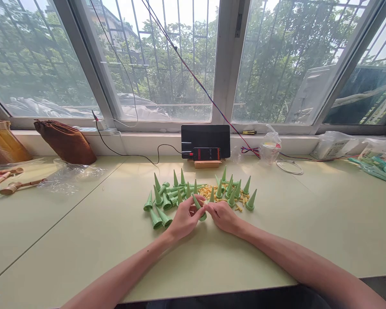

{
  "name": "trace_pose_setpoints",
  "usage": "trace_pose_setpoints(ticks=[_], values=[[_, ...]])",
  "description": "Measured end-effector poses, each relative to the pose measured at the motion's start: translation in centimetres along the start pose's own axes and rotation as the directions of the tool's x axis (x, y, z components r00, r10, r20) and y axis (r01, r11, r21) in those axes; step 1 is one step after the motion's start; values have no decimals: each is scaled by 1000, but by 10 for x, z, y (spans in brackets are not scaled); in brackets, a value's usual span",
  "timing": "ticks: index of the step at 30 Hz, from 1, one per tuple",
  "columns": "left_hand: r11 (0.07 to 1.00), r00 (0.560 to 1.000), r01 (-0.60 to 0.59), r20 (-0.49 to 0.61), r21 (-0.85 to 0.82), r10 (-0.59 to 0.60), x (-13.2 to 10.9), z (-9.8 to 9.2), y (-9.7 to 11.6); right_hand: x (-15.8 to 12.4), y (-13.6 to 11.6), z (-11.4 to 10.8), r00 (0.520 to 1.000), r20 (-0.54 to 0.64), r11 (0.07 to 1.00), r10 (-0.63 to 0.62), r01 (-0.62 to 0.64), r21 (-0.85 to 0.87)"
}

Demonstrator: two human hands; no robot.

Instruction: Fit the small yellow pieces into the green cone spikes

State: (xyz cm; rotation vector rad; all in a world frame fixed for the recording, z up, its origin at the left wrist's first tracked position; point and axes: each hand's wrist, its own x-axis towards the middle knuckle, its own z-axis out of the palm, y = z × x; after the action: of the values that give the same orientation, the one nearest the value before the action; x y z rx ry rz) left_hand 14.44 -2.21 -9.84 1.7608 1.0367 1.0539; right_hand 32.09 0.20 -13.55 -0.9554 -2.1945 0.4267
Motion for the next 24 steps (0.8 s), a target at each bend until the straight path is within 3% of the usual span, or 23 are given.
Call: trace_pose_setpoints(ticks=[14,24], values=[[1000,1000,28,1,11,-28,0,-1,-1,0,-1,2,1000,-16,999,-6,5,-53],[1000,995,15,98,21,-17,0,0,-6,-1,0,2,998,-61,999,-8,5,-45]])
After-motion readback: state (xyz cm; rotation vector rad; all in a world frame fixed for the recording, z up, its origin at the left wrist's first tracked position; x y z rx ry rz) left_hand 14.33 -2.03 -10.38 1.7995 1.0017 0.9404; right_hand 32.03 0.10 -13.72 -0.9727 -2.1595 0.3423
